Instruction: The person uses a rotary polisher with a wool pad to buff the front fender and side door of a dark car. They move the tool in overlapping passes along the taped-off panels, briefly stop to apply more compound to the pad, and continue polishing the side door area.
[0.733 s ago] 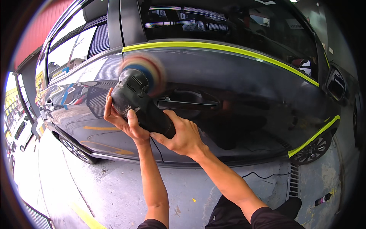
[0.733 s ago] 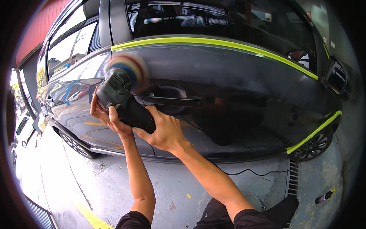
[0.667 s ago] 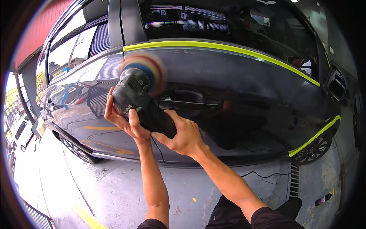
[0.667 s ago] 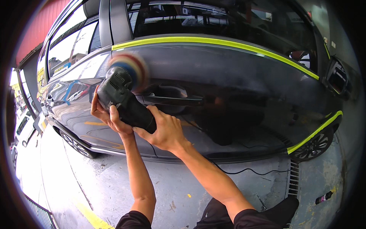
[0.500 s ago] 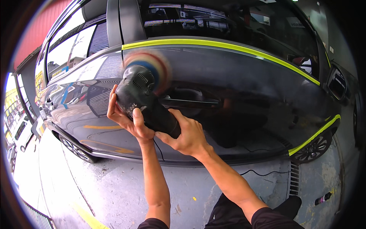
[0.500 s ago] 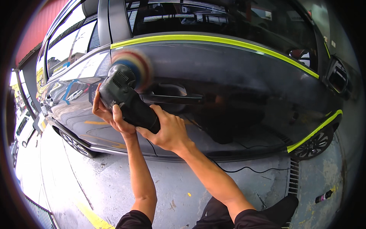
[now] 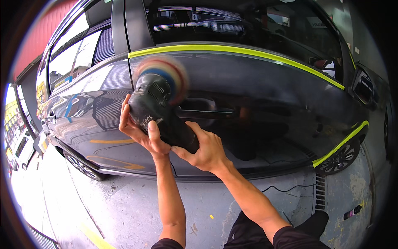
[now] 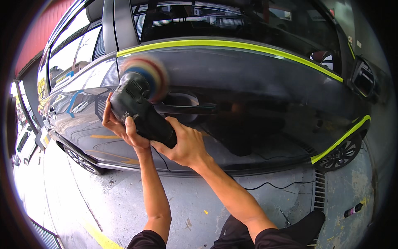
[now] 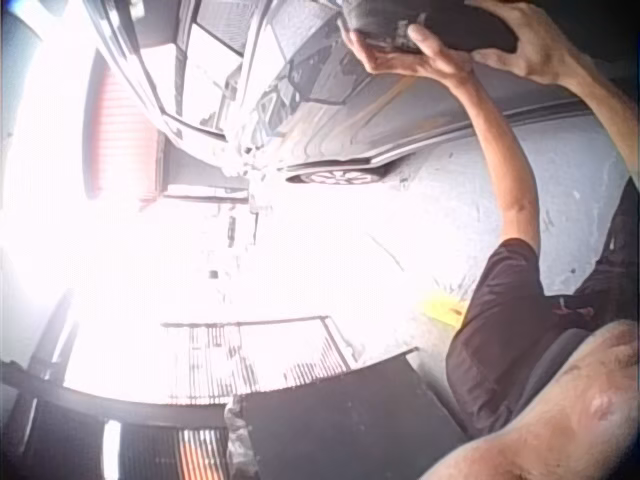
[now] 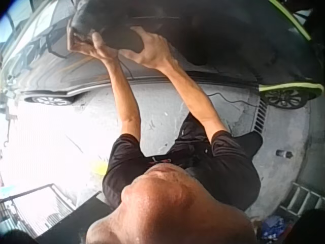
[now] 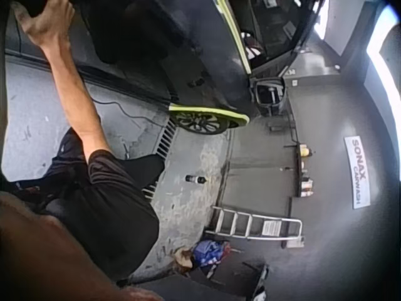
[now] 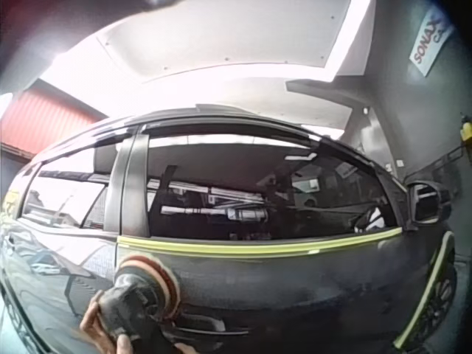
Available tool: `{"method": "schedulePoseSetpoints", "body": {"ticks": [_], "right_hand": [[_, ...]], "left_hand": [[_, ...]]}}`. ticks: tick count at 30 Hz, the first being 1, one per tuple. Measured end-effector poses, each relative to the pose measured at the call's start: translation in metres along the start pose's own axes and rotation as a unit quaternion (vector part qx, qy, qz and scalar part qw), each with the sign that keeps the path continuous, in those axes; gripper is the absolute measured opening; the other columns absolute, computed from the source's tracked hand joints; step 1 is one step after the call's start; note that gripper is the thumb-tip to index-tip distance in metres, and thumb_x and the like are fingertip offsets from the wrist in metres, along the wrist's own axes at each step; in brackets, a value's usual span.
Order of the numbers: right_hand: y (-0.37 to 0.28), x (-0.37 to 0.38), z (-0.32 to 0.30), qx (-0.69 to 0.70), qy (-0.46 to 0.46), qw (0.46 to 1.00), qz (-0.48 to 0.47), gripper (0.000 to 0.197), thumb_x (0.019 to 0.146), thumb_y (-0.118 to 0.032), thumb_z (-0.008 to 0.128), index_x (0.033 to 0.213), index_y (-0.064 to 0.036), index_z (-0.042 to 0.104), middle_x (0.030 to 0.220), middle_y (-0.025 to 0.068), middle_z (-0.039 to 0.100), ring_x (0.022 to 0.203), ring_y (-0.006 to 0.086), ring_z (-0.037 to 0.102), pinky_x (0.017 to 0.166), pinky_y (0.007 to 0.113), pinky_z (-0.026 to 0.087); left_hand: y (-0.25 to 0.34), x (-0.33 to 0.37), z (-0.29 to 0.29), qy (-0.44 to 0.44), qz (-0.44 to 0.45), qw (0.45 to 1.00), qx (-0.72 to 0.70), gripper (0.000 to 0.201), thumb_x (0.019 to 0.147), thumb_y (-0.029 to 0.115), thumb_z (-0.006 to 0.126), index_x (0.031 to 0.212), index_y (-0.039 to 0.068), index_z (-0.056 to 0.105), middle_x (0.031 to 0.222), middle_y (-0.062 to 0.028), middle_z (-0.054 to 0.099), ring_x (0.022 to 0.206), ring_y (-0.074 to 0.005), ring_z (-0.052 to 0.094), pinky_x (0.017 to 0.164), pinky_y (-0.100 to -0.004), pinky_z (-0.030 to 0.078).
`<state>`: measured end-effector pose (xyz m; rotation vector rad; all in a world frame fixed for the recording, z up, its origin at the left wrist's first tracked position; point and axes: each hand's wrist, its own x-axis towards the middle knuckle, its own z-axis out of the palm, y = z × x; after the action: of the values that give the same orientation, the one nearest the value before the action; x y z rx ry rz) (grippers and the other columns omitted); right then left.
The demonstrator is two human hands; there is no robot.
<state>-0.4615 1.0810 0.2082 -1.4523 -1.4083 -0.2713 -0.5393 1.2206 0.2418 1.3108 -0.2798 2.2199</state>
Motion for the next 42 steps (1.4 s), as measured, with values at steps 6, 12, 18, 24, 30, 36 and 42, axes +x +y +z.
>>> {"method": "schedulePoseSetpoints", "body": {"ticks": [6, 12, 18, 24, 30, 36, 42], "right_hand": [[0.004, -0.013, -0.014, 0.001, 0.026, 1.000, 0.014, 0.074, 0.086, -0.054, 0.084, 0.132, 0.0014, 0.067, 0.099, 0.0223, 0.080, 0.089, 0.0381, 0.081, 0.078, 0.045, 0.064], [0.006, -0.022, -0.032, 0.037, 0.033, 0.999, 0.019, 0.069, 0.085, -0.051, 0.086, 0.129, -0.0003, 0.068, 0.096, 0.0201, 0.080, 0.086, 0.0364, 0.081, 0.077, 0.043, 0.063], [0.018, -0.034, -0.047, 0.051, 0.032, 0.998, 0.031, 0.067, 0.085, -0.050, 0.085, 0.128, -0.0017, 0.067, 0.095, 0.0191, 0.079, 0.087, 0.0373, 0.080, 0.078, 0.043, 0.063], [0.032, -0.046, -0.058, 0.061, 0.044, 0.997, 0.025, 0.068, 0.085, -0.049, 0.085, 0.129, -0.0012, 0.067, 0.098, 0.0201, 0.079, 0.091, 0.0389, 0.080, 0.080, 0.043, 0.062], [0.040, -0.055, -0.072, 0.070, 0.056, 0.996, 0.027, 0.069, 0.084, -0.047, 0.086, 0.131, -0.0013, 0.066, 0.100, 0.0202, 0.079, 0.092, 0.0387, 0.080, 0.081, 0.043, 0.062], [0.049, -0.063, -0.087, 0.086, 0.063, 0.994, 0.022, 0.069, 0.084, -0.047, 0.086, 0.132, -0.0023, 0.066, 0.101, 0.0196, 0.079, 0.093, 0.0385, 0.080, 0.082, 0.043, 0.062], [0.058, -0.075, -0.101, 0.100, 0.069, 0.992, 0.034, 0.075, 0.084, -0.050, 0.087, 0.138, -0.0020, 0.064, 0.107, 0.0191, 0.079, 0.098, 0.0365, 0.080, 0.086, 0.041, 0.062]], "left_hand": [[0.010, -0.008, 0.016, -0.024, 0.013, 0.999, 0.021, 0.072, 0.091, 0.035, 0.069, 0.150, 0.003, 0.041, 0.157, -0.0318, 0.045, 0.144, -0.0418, 0.048, 0.124, -0.0555, 0.034], [0.018, -0.017, 0.032, -0.044, 0.018, 0.999, 0.014, 0.072, 0.089, 0.033, 0.071, 0.149, 0.003, 0.042, 0.155, -0.0308, 0.046, 0.144, -0.0415, 0.048, 0.123, -0.0544, 0.035], [0.025, -0.032, 0.046, -0.066, 0.019, 0.997, 0.025, 0.073, 0.090, 0.033, 0.071, 0.149, 0.003, 0.041, 0.156, -0.0310, 0.045, 0.143, -0.0417, 0.048, 0.122, -0.0544, 0.037], [0.030, -0.045, 0.057, -0.080, 0.031, 0.995, 0.042, 0.074, 0.089, 0.036, 0.072, 0.148, 0.004, 0.041, 0.155, -0.0307, 0.046, 0.142, -0.0421, 0.049, 0.121, -0.0556, 0.037], [0.038, -0.055, 0.072, -0.101, 0.036, 0.993, 0.040, 0.073, 0.089, 0.038, 0.073, 0.147, 0.005, 0.042, 0.154, -0.0302, 0.046, 0.142, -0.0424, 0.048, 0.121, -0.0562, 0.038], [0.044, -0.066, 0.087, -0.118, 0.048, 0.991, 0.028, 0.073, 0.088, 0.034, 0.075, 0.147, 0.005, 0.042, 0.153, -0.0311, 0.046, 0.142, -0.0429, 0.048, 0.121, -0.0570, 0.038], [0.049, -0.080, 0.103, -0.135, 0.050, 0.990, 0.013, 0.073, 0.088, 0.032, 0.075, 0.148, 0.005, 0.043, 0.154, -0.0302, 0.046, 0.142, -0.0429, 0.049, 0.121, -0.0573, 0.039]]}}
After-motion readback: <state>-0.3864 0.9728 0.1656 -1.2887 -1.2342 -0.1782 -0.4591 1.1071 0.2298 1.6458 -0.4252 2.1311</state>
